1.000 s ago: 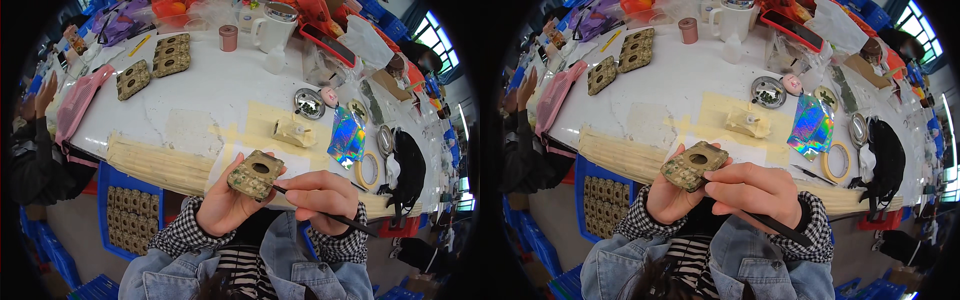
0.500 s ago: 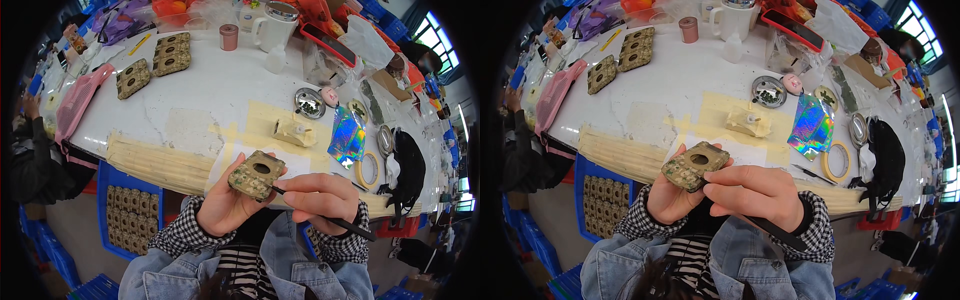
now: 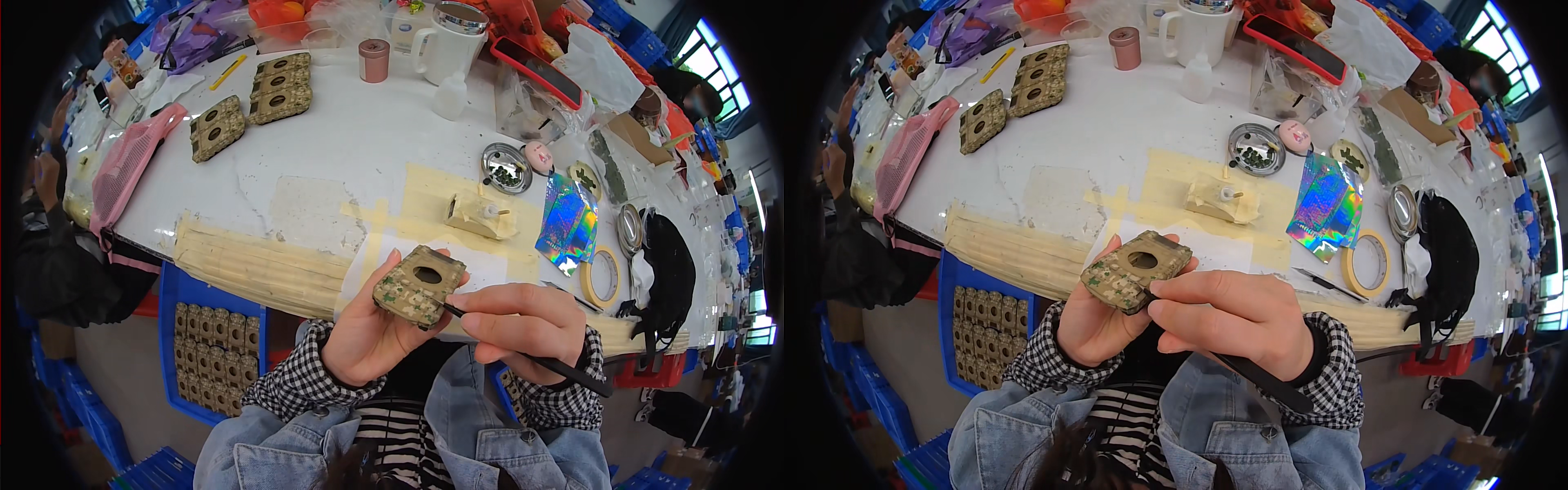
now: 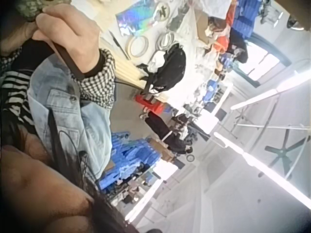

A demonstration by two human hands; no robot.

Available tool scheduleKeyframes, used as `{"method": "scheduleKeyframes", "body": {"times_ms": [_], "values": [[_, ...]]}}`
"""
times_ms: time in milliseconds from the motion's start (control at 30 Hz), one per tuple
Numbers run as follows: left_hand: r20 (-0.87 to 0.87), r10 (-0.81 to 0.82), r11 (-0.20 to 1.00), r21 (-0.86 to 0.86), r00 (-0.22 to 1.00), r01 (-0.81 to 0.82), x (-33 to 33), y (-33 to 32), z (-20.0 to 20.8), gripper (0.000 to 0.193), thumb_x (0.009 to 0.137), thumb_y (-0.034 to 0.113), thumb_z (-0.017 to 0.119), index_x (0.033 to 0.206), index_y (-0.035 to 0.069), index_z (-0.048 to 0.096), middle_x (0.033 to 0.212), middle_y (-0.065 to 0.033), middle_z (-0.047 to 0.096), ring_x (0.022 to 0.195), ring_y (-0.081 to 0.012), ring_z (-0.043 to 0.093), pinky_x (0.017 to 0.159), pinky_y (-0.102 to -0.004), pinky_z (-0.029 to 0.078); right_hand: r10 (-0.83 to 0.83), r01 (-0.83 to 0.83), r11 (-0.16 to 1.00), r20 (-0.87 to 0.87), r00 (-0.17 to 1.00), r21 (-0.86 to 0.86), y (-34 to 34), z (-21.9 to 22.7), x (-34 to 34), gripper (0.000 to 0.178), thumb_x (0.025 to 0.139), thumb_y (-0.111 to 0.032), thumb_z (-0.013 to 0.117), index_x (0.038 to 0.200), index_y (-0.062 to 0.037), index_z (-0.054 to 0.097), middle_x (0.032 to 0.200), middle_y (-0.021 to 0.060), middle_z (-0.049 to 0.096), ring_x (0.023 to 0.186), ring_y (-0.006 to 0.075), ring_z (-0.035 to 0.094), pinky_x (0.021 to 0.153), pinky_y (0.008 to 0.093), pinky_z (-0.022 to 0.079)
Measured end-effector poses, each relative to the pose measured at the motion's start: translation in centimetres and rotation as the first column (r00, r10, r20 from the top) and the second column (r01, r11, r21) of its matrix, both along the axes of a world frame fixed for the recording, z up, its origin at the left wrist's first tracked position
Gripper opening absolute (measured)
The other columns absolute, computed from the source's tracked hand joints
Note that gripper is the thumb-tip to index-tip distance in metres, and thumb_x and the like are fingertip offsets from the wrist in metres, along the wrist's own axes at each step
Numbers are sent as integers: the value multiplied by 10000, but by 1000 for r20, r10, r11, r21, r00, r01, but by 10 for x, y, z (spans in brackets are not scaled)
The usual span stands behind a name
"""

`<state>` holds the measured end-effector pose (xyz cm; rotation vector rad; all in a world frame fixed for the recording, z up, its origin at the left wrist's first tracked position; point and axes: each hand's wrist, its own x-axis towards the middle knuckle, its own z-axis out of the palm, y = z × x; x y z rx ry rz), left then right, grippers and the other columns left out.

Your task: Detailed painting and assembly work on a model tank chassis using a paintbrush and tweezers.

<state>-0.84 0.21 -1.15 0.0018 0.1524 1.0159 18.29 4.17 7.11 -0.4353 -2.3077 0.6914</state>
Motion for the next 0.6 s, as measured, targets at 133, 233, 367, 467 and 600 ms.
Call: {"method": "scheduleKeyframes", "body": {"times_ms": [133, 233, 367, 467, 600], "values": [[9, 8, 1000, -8, 1000, -8, 0, 0, 0, 573, 1015, 420, 230, 1399, -2, 281, 1381, -242, 376, 1318, -294, 370, 1030, -376, 445, -3, 3, 1000, 3, 1000, -10, -1, 0, 0, 247, 811, -204, 693, 979, -30, 645, 1001, 172, 671, 780, 250, 682, 641, 305, 546], [41, 8, 1000, -8, 999, -8, 0, -1, -1, 572, 1015, 420, 230, 1399, -3, 283, 1380, -240, 378, 1320, -292, 368, 1029, -377, 445, -4, 4, 1000, 2, 1000, -6, -1, 0, 0, 248, 813, -207, 692, 979, -30, 645, 1001, 171, 670, 777, 249, 682, 642, 306, 547], [5, 5, 1000, -8, 1000, -5, 0, 0, 0, 573, 1015, 421, 229, 1398, -2, 282, 1381, -241, 375, 1321, -293, 365, 1030, -379, 447, -4, 4, 1000, 2, 1000, 0, -1, -1, 0, 248, 814, -210, 691, 977, -29, 645, 1001, 170, 670, 778, 249, 682, 643, 306, 548], [-3, 3, 1000, -3, 1000, -3, 0, 0, 1, 574, 1015, 422, 228, 1400, -1, 276, 1385, -245, 367, 1320, -296, 367, 1032, -380, 447, -8, 8, 1000, 5, 1000, 0, -1, -1, 1, 250, 815, -214, 691, 978, -30, 645, 1001, 169, 671, 779, 249, 682, 643, 306, 548], [44, -4, 1000, 12, 999, 3, 0, 0, -1, 575, 1015, 422, 225, 1404, 1, 269, 1388, -251, 359, 1309, -299, 382, 1025, -378, 454, -7, 7, 1000, 0, 1000, -6, -1, 0, 1, 253, 816, -217, 690, 978, -28, 645, 999, 169, 671, 782, 249, 683, 645, 307, 548]]}}
